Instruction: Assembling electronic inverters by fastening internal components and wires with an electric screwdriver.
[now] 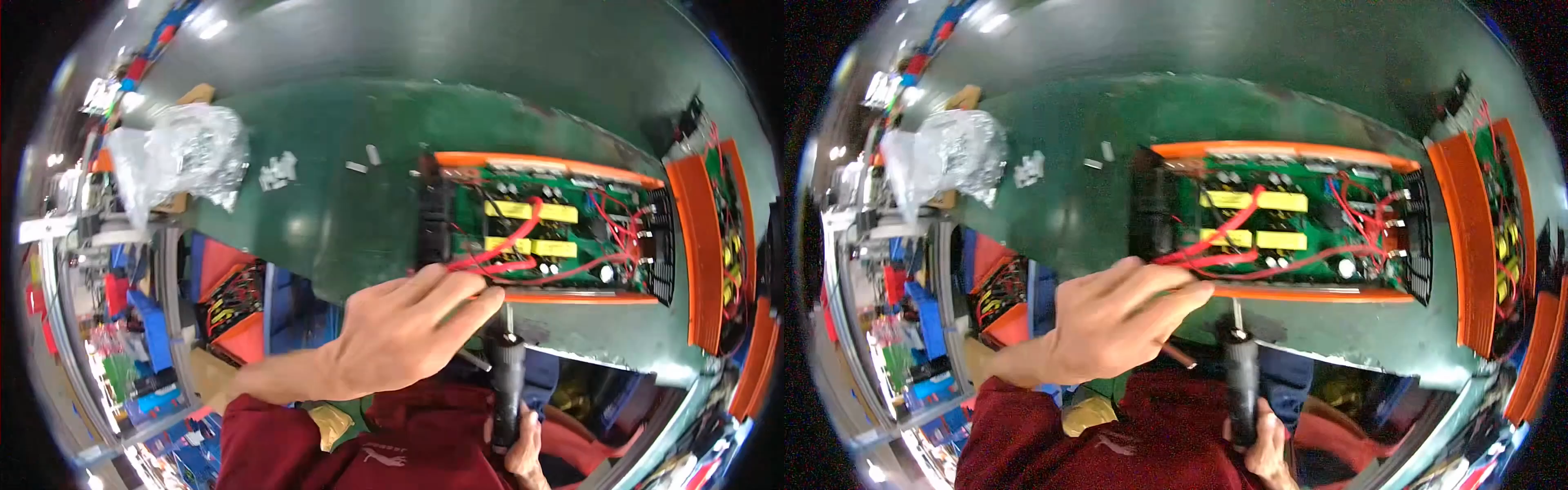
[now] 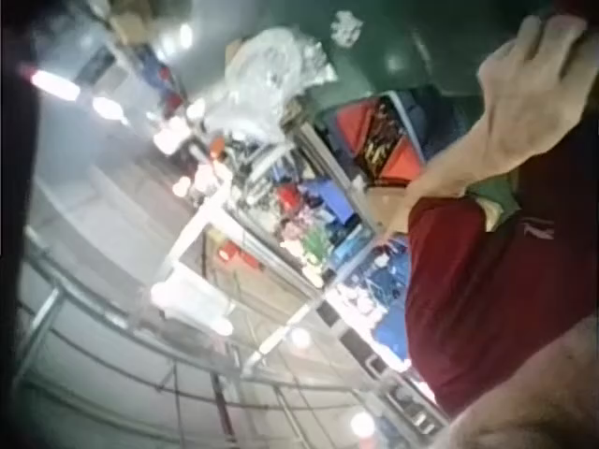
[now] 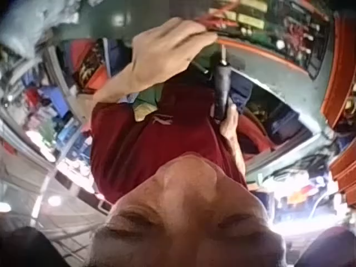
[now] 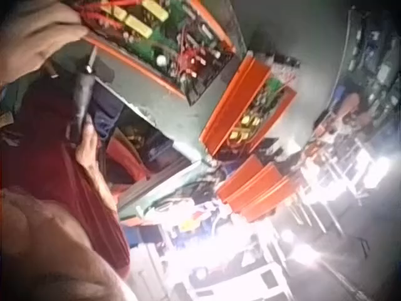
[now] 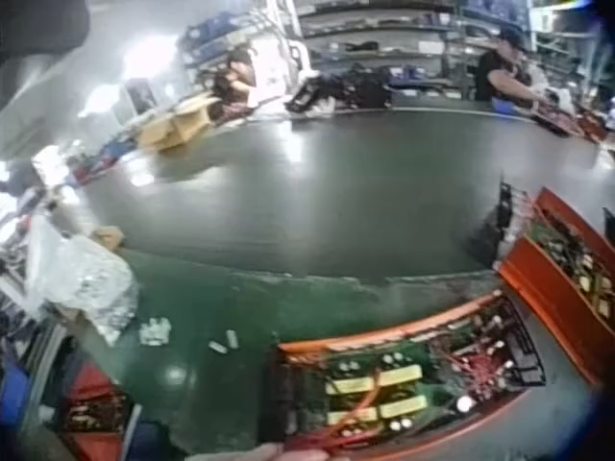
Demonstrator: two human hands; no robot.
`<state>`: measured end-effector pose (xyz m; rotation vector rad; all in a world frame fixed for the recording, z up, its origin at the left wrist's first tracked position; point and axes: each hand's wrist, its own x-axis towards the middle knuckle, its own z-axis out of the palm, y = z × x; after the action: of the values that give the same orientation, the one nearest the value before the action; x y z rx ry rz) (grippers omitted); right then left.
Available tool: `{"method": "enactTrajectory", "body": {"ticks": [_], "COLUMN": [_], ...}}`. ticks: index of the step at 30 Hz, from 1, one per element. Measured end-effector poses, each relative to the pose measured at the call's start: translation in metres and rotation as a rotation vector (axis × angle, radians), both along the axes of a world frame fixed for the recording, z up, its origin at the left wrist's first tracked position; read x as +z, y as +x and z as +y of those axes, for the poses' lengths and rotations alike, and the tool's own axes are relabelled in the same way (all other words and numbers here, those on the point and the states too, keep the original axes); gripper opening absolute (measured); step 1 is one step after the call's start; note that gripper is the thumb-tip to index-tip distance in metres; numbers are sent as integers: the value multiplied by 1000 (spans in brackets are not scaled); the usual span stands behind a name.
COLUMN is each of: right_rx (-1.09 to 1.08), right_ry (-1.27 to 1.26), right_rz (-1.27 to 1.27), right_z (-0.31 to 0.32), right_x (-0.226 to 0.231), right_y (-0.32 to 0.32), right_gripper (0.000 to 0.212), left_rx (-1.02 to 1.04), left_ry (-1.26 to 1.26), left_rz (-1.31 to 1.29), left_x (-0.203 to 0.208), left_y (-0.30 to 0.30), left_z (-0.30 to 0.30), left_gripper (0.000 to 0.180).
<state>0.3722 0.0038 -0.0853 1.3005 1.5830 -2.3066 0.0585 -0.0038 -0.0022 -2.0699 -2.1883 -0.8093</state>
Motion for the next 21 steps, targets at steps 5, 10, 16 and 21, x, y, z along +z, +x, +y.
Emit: {"method": "enactTrajectory", "body": {"ticks": [5,10,16,21], "right_rx": [-302,-296,-126,-189], "right_ry": [-118,82,260,344], "right_rz": [-234,-145,-67,-87], "right_z": [4,-3,12,21], "right_x": [4,-26,-14,9], "right_y": [14,30,39,22], "right_gripper": [65,71,71,70], "left_rx": [472,519,524,499], "left_ry": [142,-82,-19,-146], "left_rz": [-100,-180,-113,48], "left_x": [-20,-34,-52,-53], "left_y": [-24,-45,-128,-135], "left_z": [-43,-47,-16,-15], "left_gripper": [17,28,15,15]}}
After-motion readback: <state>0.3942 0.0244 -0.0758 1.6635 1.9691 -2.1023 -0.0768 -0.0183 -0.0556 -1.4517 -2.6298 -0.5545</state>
